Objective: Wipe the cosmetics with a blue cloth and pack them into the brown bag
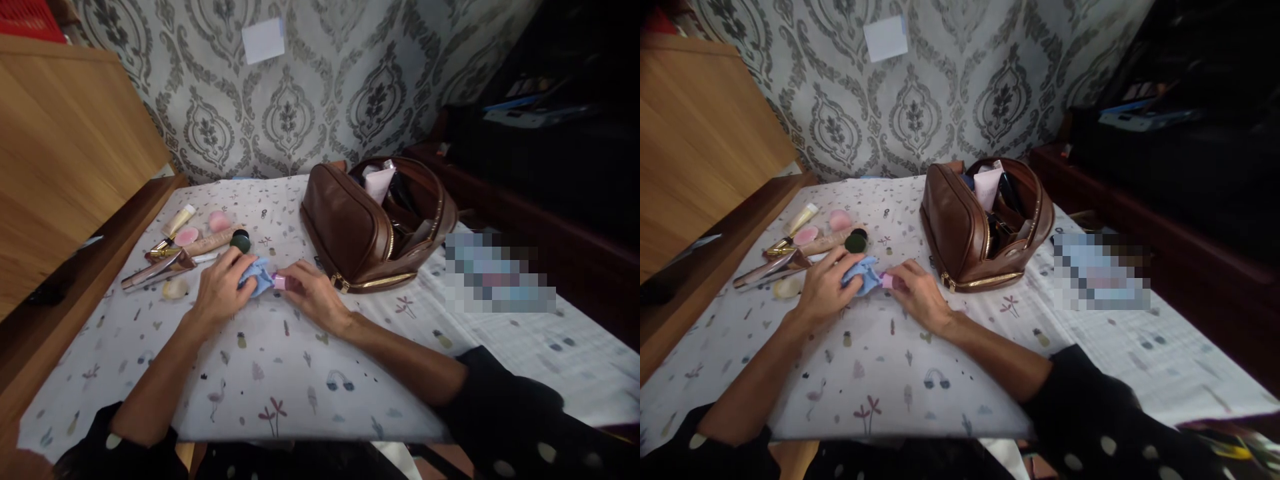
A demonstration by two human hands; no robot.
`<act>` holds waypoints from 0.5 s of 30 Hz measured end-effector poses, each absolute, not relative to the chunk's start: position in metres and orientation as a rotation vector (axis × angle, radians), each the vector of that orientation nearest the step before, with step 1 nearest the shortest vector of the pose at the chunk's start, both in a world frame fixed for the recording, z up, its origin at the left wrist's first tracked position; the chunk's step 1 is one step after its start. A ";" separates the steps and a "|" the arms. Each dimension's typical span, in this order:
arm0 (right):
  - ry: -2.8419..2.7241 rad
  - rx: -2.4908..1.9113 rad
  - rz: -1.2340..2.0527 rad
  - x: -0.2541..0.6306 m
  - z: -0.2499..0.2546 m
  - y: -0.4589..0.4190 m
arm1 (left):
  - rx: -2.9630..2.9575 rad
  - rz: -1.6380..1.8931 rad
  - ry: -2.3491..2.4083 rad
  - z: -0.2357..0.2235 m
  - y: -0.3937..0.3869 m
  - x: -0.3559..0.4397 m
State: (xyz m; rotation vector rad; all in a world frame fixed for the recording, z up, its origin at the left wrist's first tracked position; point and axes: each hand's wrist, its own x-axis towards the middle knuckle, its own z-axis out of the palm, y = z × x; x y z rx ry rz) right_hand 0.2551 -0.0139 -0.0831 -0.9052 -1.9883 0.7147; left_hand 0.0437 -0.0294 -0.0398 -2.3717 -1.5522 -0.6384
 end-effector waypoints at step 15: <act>-2.183 -1.075 0.563 0.257 -0.088 -0.007 | -2.407 -0.262 -1.806 -0.043 -0.021 0.038</act>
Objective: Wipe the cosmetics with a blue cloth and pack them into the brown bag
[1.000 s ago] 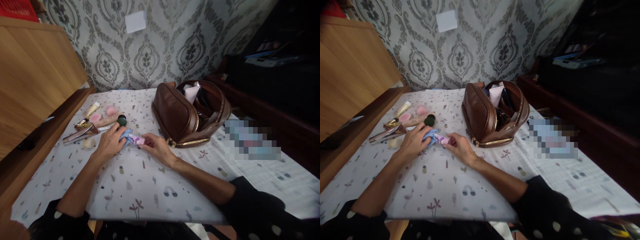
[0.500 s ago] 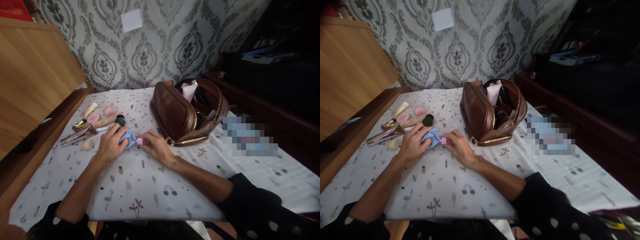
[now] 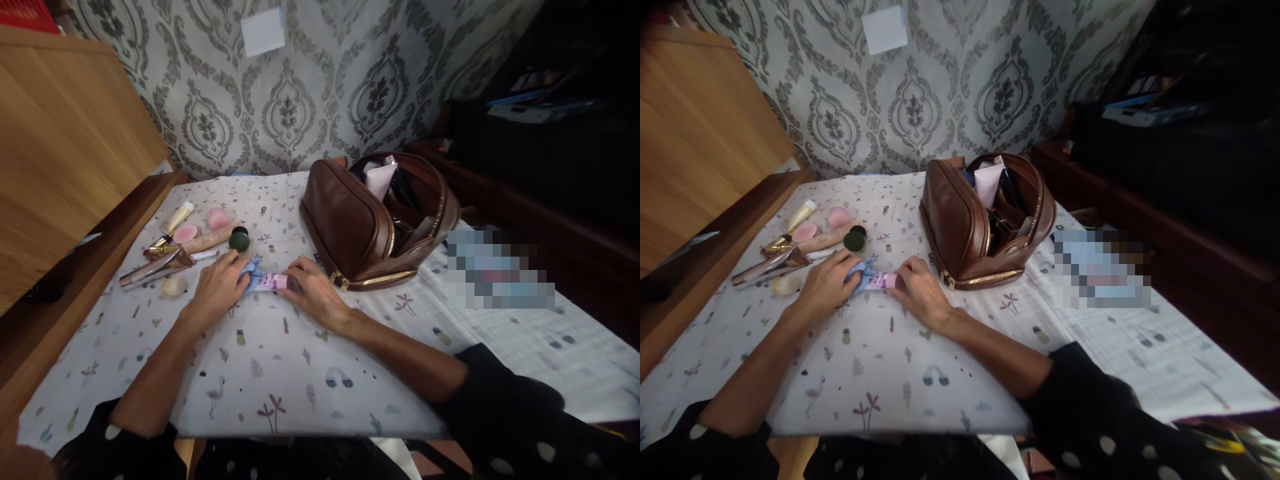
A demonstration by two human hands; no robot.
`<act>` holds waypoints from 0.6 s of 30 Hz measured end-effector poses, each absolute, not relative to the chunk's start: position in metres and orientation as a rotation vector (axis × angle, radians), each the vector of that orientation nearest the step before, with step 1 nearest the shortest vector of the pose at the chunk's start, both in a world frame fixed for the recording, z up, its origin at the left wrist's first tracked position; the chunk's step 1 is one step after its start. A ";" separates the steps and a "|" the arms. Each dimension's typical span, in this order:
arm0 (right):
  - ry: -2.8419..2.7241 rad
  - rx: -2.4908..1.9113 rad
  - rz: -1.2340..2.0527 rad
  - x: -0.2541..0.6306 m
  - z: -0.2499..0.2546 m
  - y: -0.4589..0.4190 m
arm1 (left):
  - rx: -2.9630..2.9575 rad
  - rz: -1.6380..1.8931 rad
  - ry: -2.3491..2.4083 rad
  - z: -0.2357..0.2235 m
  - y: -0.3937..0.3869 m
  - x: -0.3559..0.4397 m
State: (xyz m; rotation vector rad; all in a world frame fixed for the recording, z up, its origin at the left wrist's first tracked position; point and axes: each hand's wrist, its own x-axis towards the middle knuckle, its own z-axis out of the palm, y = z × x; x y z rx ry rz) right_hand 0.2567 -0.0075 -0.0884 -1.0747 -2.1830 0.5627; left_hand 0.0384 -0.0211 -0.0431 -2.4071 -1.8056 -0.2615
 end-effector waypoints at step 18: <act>-2.109 -0.953 0.825 0.254 -0.082 -0.013 | -2.565 -0.857 -1.862 -0.061 -0.017 0.049</act>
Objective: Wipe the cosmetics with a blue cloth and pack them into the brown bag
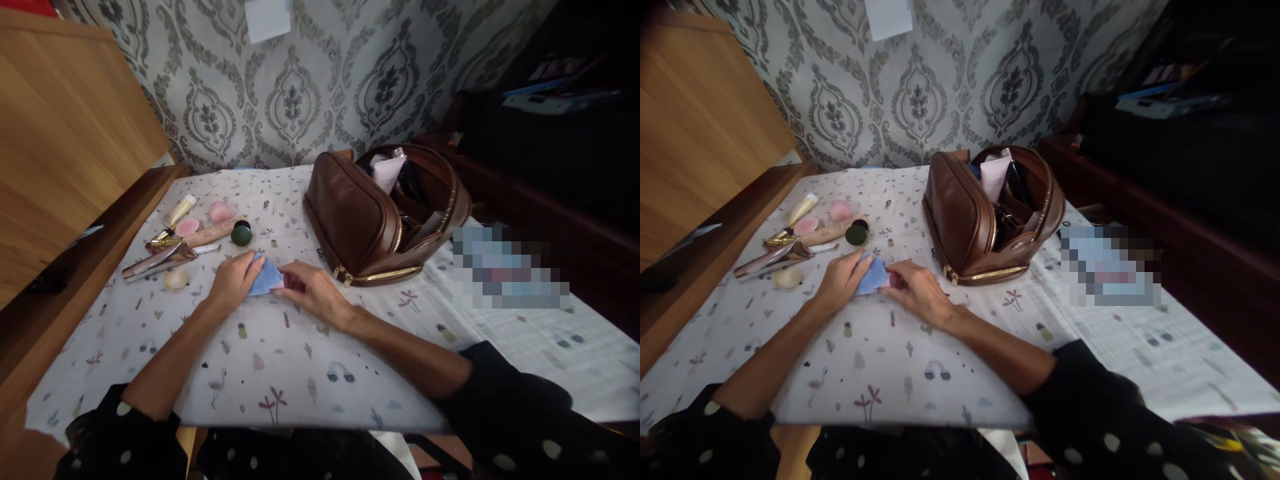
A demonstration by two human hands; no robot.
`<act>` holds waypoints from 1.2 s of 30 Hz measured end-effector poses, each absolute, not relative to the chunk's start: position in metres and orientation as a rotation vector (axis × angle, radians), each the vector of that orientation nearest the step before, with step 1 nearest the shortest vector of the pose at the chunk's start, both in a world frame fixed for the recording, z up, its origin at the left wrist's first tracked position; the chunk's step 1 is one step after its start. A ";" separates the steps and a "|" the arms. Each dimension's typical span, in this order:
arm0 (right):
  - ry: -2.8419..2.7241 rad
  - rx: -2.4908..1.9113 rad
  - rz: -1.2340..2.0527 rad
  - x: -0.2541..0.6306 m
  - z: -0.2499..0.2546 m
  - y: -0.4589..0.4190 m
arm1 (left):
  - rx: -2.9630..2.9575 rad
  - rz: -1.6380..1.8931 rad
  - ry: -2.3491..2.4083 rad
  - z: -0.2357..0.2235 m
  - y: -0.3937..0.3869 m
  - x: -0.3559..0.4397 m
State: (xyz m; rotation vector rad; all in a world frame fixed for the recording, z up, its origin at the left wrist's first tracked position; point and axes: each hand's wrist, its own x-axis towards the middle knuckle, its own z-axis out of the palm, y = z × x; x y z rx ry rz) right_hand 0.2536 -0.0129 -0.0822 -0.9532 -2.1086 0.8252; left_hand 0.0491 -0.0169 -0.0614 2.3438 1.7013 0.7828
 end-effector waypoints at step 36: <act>-2.219 -0.921 0.717 0.260 -0.076 -0.017 | 1.978 0.976 1.561 -0.064 -0.014 0.051</act>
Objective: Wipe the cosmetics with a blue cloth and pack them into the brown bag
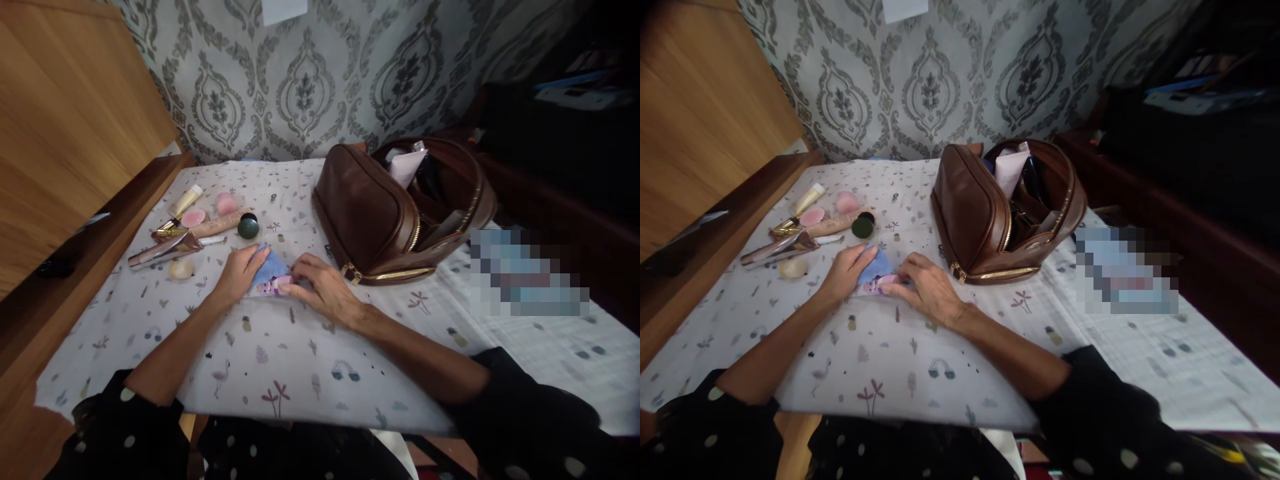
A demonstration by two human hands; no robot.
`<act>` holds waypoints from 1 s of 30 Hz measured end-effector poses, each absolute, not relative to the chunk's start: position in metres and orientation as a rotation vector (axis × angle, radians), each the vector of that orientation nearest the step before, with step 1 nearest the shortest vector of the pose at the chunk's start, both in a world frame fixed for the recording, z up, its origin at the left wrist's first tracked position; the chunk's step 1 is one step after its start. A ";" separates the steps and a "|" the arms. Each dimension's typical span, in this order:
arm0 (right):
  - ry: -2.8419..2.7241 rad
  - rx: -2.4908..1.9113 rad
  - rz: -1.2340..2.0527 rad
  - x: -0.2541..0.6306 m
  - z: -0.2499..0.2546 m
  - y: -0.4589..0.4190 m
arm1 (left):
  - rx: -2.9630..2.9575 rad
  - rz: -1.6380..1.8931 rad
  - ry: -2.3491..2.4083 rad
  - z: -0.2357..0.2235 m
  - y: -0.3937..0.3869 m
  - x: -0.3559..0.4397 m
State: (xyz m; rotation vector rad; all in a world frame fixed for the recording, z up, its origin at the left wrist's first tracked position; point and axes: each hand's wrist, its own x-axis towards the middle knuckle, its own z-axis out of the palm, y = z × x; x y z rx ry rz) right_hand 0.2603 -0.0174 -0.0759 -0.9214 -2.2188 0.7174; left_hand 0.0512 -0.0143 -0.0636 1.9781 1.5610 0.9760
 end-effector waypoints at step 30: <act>-2.304 -0.852 0.699 0.261 -0.081 -0.014 | 1.975 0.992 1.575 -0.067 -0.013 0.050</act>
